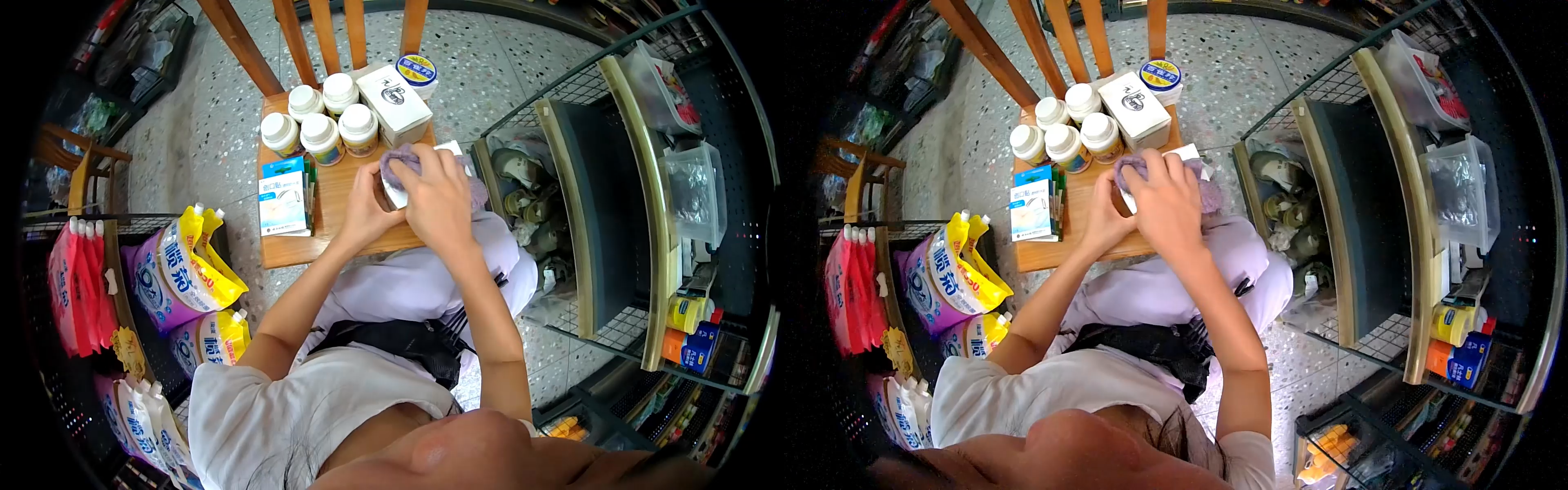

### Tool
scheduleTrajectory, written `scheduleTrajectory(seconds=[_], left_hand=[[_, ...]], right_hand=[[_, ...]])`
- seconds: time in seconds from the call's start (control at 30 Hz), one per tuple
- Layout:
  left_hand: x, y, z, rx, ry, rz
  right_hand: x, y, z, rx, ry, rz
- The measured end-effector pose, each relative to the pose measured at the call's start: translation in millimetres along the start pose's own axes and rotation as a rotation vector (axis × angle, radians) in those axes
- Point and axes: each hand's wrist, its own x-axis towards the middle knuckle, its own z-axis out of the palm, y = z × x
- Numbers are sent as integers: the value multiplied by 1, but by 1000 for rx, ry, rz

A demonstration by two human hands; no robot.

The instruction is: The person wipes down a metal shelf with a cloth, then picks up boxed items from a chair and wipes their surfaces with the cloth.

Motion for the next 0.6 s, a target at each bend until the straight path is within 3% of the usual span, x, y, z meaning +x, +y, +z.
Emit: scheduleTrajectory(seconds=[0.43,0.6], left_hand=[[0,0,-6,69,-34,-40],[-1,-13,-2,-8,-27,-40]], right_hand=[[-11,-10,-8,-84,-275,-30],[-16,-6,-23,-67,-254,-87]])
